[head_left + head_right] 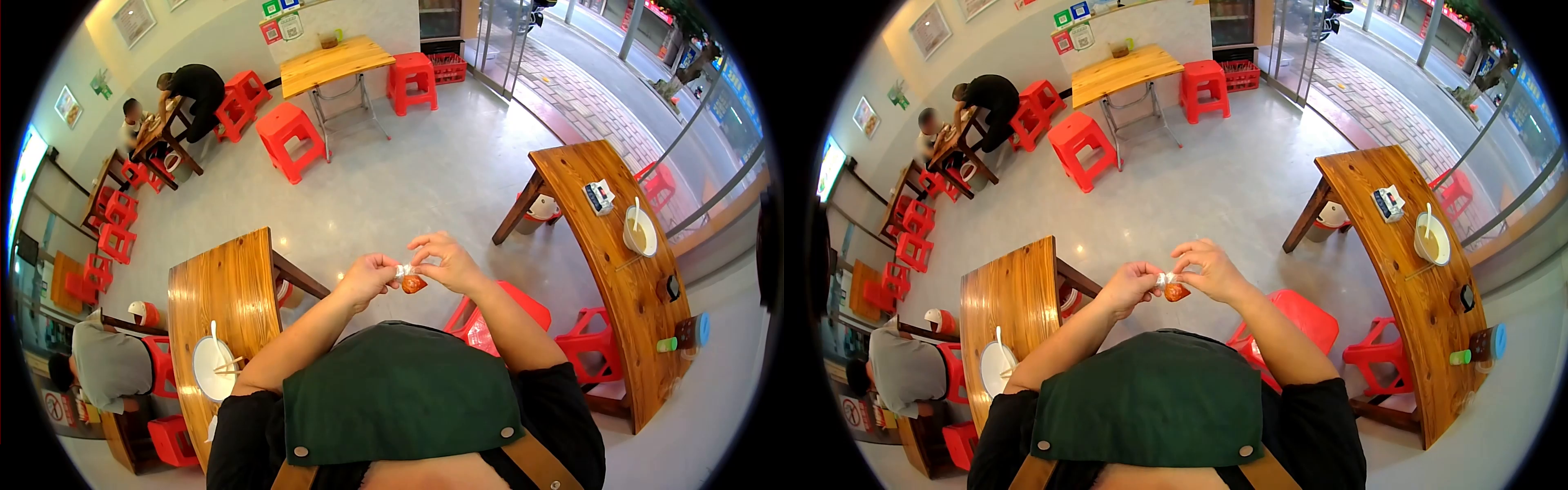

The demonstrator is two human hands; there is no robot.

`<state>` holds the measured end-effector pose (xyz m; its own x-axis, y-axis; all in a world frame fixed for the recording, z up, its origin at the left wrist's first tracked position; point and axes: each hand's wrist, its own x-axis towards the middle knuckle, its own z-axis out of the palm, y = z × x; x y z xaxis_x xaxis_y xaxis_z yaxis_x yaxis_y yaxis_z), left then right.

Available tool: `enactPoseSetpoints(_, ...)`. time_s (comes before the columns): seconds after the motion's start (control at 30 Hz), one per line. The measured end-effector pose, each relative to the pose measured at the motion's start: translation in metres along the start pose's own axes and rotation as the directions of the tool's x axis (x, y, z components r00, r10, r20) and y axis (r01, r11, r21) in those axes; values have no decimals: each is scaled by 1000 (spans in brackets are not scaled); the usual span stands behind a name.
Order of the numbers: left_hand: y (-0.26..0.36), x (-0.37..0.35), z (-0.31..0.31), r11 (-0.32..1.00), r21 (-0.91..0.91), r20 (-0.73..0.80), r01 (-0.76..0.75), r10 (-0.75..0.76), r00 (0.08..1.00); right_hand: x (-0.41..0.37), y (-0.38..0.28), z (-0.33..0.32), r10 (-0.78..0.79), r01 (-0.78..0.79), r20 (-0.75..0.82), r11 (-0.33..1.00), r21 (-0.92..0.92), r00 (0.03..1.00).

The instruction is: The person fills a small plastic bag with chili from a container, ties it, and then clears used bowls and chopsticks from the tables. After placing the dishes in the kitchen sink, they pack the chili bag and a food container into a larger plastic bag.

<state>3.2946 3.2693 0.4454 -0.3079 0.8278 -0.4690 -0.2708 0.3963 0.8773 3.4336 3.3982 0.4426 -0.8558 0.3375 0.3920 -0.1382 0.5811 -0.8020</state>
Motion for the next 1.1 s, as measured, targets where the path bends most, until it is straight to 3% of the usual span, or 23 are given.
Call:
enactPoseSetpoints(0.13, 2, 0, 0, 999, -1, -45, -42, 42, 998, -1, 0, 3, -49, 39, -146, 997, -73, 988)
enactPoseSetpoints(0.23, 3, 0, 1, 994, 57, -90, -94, 99, 991, -5, -1, 14, -60, 55, -150, 998, -35, 987)
enactPoseSetpoints(0.4, -15, 8, 4, 974, -32, -74, -223, 220, 973, -7, -9, 29, -193, 104, -237, 933, -344, 952)
enactPoseSetpoints(0.57, -11, 6, 12, 949, -184, -74, -256, 246, 966, -5, -22, 36, -108, -53, -412, 932, -360, 905)
enactPoseSetpoints(0.73, -10, 12, 23, 825, -296, -278, -482, 408, 870, 3, -21, 36, 4, -154, -454, 943, -293, 891)
enactPoseSetpoints(0.8, -8, 12, 23, 825, -329, -262, -460, 388, 884, 6, -14, 39, 132, -167, -477, 986, -31, 869)
enactPoseSetpoints(0.97, -8, 13, 15, 873, -325, -133, -363, 338, 932, 1, -9, 40, 117, -198, -495, 974, -113, 861)
enactPoseSetpoints(1.03, -6, 6, 18, 929, -253, -134, -269, 242, 961, -1, -5, 40, 119, -198, -508, 975, -102, 853)
enactPoseSetpoints(1.07, -10, 9, 14, 930, -251, -133, -269, 242, 961, -2, -4, 38, 121, -203, -481, 972, -122, 868)
enactPoseSetpoints(1.1, -16, 14, 6, 942, -111, -89, -318, 309, 947, -2, -3, 37, 123, -208, -452, 968, -142, 883)
